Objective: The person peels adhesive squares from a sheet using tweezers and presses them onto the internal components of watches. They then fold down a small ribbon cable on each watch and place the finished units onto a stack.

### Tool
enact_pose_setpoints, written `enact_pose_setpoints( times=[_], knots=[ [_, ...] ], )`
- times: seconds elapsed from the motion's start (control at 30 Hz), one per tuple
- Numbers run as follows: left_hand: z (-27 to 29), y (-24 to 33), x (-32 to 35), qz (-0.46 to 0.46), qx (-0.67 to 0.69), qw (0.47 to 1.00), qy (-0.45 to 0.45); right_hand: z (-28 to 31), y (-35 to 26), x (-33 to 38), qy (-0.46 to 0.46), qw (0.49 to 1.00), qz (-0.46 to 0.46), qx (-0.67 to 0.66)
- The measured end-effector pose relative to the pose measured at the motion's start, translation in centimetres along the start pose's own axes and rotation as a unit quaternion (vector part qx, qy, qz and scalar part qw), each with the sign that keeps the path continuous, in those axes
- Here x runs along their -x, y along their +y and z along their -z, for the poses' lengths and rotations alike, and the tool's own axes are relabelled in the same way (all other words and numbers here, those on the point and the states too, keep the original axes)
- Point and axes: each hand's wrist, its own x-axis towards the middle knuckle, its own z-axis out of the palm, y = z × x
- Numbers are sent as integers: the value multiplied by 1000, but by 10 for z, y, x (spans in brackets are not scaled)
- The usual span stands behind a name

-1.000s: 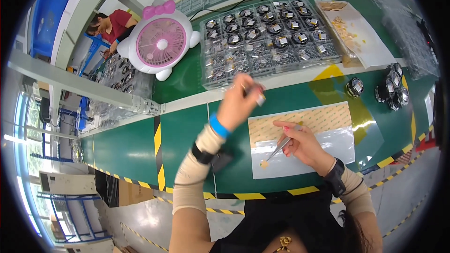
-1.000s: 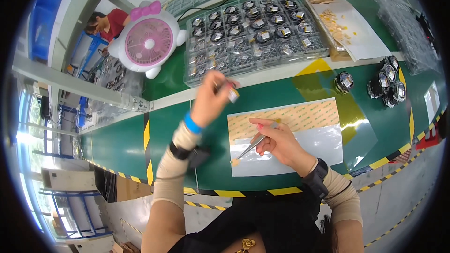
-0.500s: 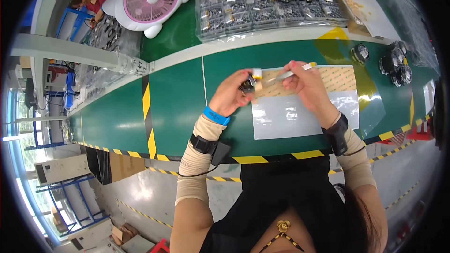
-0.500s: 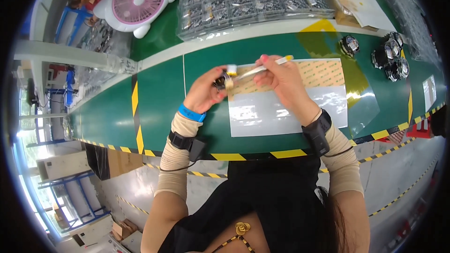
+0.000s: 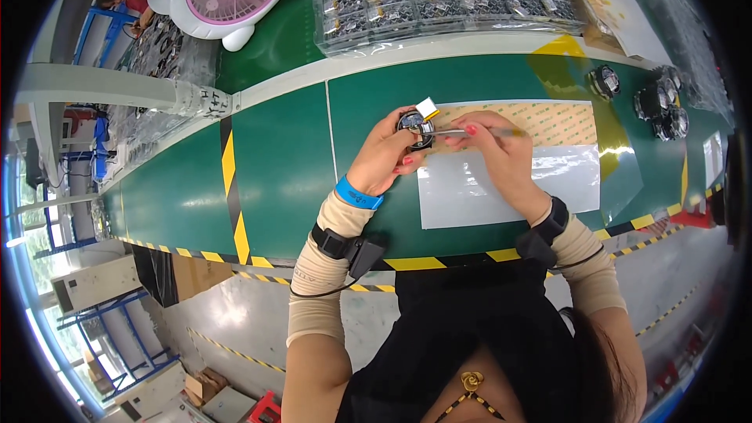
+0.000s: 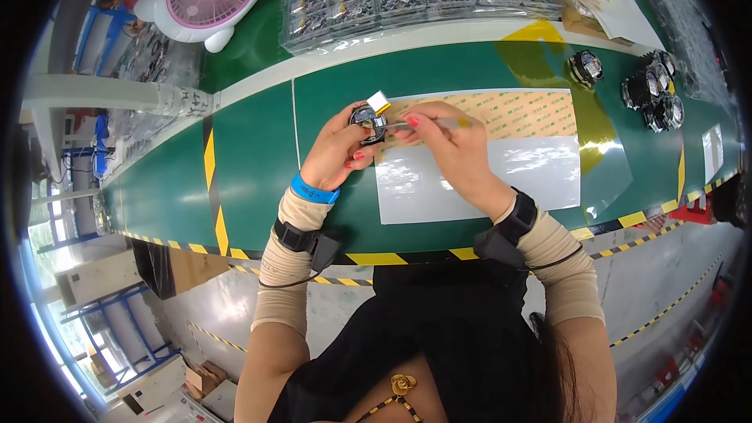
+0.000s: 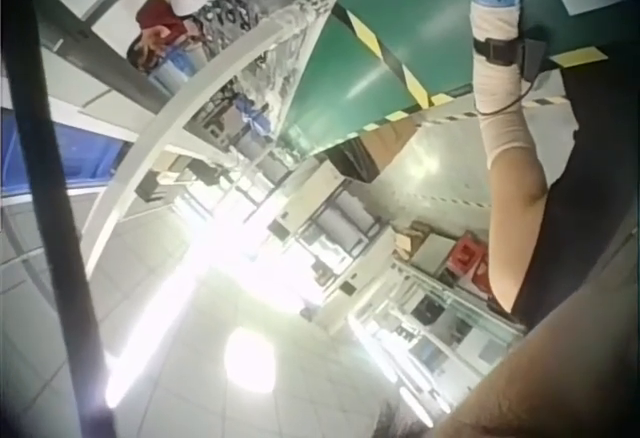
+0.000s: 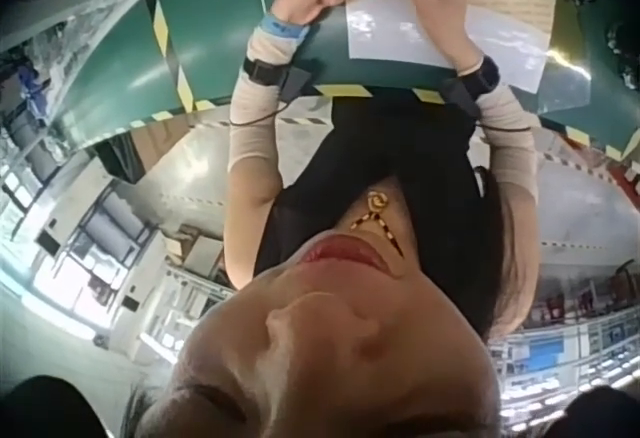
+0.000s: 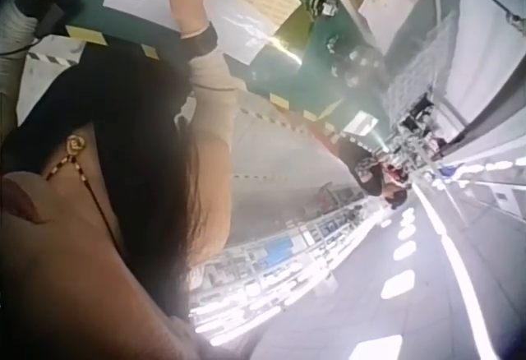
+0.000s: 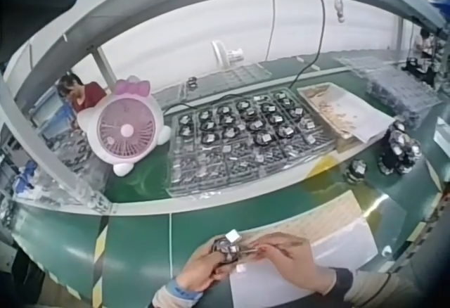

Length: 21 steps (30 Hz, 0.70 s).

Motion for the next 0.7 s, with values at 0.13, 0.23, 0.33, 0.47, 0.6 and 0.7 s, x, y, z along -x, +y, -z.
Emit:
enact_pose_setpoints(
  times=[0.13, 0.23, 0.33, 0.47, 0.6, 0.7],
  knots=[
    [3, -2, 0, 3, 13, 1000, -4, 1, -1, 4, -5, 989, 143, 34],
    [3, -1, -3, 15, -4, 1000, 20, 5, 0, 3, 15, 981, 194, -15],
    [3, -1, 0, 30, 17, 999, 16, 8, 5, 5, -63, 985, 149, 57],
    [1, -1, 5, 49, 63, 997, -13, 7, 2, 3, -105, 965, 189, 146],
    [0, 1, 7, 55, 35, 998, -26, 9, 1, 0, -101, 991, 88, 25],
    [0, 6, 7, 59, 28, 997, -52, 10, 3, -2, -89, 995, 34, -36]
  ],
)
